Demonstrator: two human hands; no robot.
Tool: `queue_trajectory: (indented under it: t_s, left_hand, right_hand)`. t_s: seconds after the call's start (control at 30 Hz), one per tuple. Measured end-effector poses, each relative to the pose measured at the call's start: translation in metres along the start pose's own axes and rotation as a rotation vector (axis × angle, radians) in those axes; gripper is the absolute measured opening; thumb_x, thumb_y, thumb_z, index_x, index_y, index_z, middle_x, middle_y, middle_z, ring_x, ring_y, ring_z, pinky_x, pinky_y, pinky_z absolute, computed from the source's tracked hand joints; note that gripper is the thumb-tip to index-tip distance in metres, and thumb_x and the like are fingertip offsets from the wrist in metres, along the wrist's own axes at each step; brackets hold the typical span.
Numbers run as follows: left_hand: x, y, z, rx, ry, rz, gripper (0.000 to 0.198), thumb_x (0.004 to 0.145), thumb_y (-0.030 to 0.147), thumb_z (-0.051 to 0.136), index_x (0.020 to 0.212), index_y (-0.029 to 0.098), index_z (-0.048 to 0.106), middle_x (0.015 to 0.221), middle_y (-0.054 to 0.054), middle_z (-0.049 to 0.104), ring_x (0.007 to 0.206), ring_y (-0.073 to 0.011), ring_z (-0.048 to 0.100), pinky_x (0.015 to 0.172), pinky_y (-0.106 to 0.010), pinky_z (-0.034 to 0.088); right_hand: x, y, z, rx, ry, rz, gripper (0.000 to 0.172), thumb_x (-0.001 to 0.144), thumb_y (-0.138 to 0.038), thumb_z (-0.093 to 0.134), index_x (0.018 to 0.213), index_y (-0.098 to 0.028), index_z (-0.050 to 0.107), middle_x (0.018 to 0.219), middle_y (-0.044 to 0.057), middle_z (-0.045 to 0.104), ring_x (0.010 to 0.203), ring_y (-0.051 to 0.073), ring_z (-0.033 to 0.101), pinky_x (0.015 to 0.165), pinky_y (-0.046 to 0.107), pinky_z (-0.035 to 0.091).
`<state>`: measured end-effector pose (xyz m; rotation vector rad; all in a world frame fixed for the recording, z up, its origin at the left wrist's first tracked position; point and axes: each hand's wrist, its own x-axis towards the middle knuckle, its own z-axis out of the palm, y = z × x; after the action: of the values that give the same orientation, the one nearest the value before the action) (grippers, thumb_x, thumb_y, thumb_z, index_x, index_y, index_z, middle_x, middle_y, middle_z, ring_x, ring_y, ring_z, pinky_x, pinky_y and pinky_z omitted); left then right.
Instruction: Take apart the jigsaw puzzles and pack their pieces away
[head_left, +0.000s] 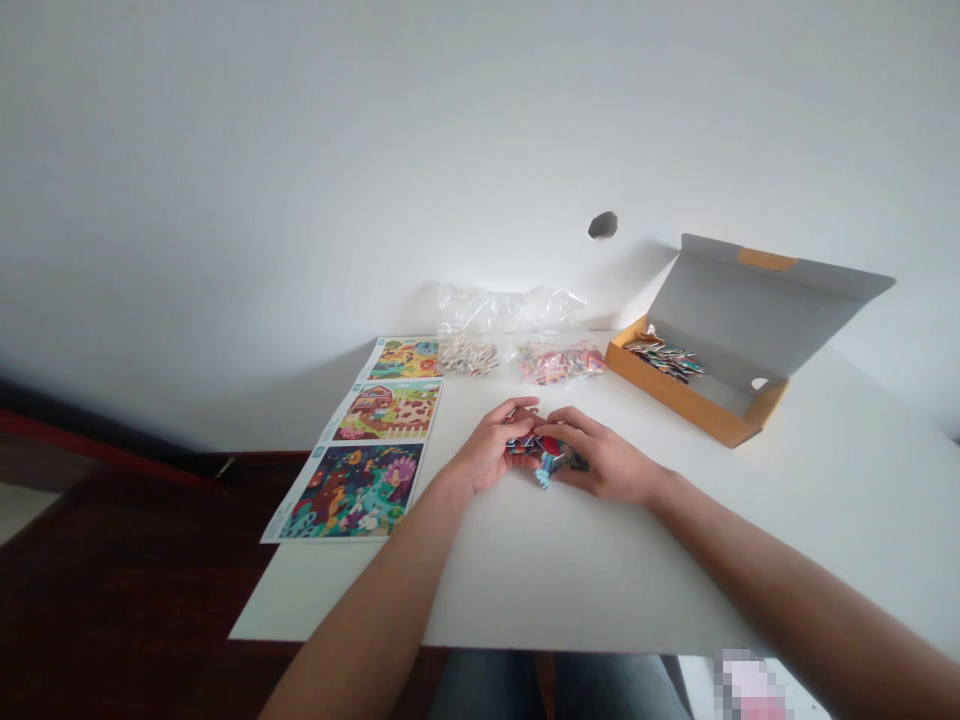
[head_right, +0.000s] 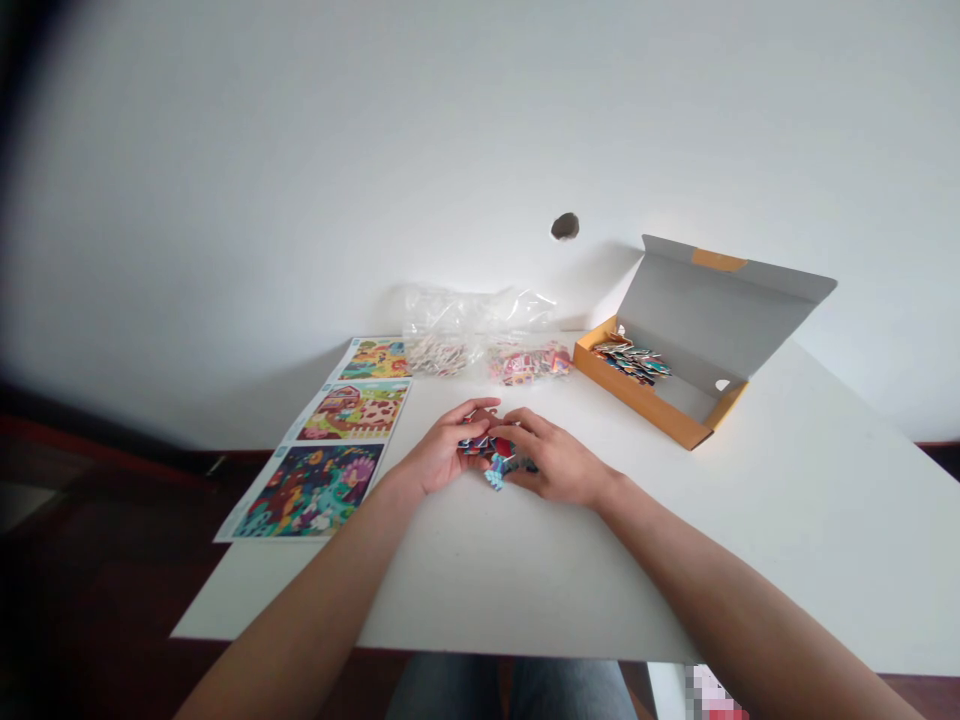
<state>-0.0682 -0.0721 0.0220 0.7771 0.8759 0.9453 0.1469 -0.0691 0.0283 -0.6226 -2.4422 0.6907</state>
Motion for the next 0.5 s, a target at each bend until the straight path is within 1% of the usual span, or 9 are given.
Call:
queue_trajectory:
  t_s: [0.07,0.17,0.27,0.4,0.5]
  left_hand:
    - [0.0001,-0.0007,0.0001,0.014,-0.006,-0.001,0.044,0.077,0.018,0.07,0.12,0.02,0.057,0.099,-0.007,0.062,0.074,-0.0185,0.067,0.048,-0.027,0.058]
    - [-0.0001,-0.0018,0.0008,0.038,-0.02,-0.003,0.044,0.078,0.02,0.07,0.119,0.021,0.057,0.1,-0.007,0.062,0.075,-0.0195,0.068,0.051,-0.031,0.06]
    - [-0.0004,-0.0021,0.0016,0.056,-0.023,0.0,0.044,0.077,0.021,0.071,0.119,0.022,0.058,0.098,-0.006,0.062,0.076,-0.0206,0.068,0.052,-0.032,0.06]
    - [-0.0002,-0.0013,0.0023,0.076,0.009,0.049,0.044,0.078,0.022,0.071,0.12,0.023,0.057,0.101,-0.008,0.065,0.076,-0.0205,0.068,0.049,-0.029,0.057]
    - [0.0004,-0.0004,0.0031,0.057,0.058,0.072,0.043,0.077,0.021,0.071,0.118,0.021,0.057,0.103,-0.01,0.068,0.078,-0.0222,0.069,0.05,-0.03,0.057]
  right_hand:
    - [-0.0003,0.0011,0.0007,0.0,0.022,-0.007,0.047,0.086,-0.02,0.064,0.131,-0.023,0.051,0.129,0.011,0.05,0.111,0.022,0.056,0.096,0.036,0.049]
    - [-0.0002,0.0025,0.0017,-0.006,0.055,-0.025,0.037,0.09,-0.021,0.06,0.127,-0.024,0.056,0.123,0.011,0.054,0.105,0.02,0.059,0.092,0.034,0.051]
    - [0.0003,0.0038,0.0025,-0.023,0.082,-0.056,0.032,0.091,-0.021,0.058,0.123,-0.024,0.059,0.121,0.011,0.056,0.104,0.02,0.06,0.089,0.034,0.052]
    - [0.0005,0.0062,0.0031,-0.048,0.121,-0.081,0.025,0.091,-0.019,0.056,0.116,-0.021,0.062,0.116,0.012,0.06,0.103,0.021,0.06,0.089,0.035,0.052]
    - [-0.0002,0.0064,0.0029,-0.041,0.14,-0.095,0.019,0.093,-0.019,0.055,0.109,-0.02,0.064,0.108,0.011,0.063,0.097,0.02,0.061,0.085,0.033,0.052]
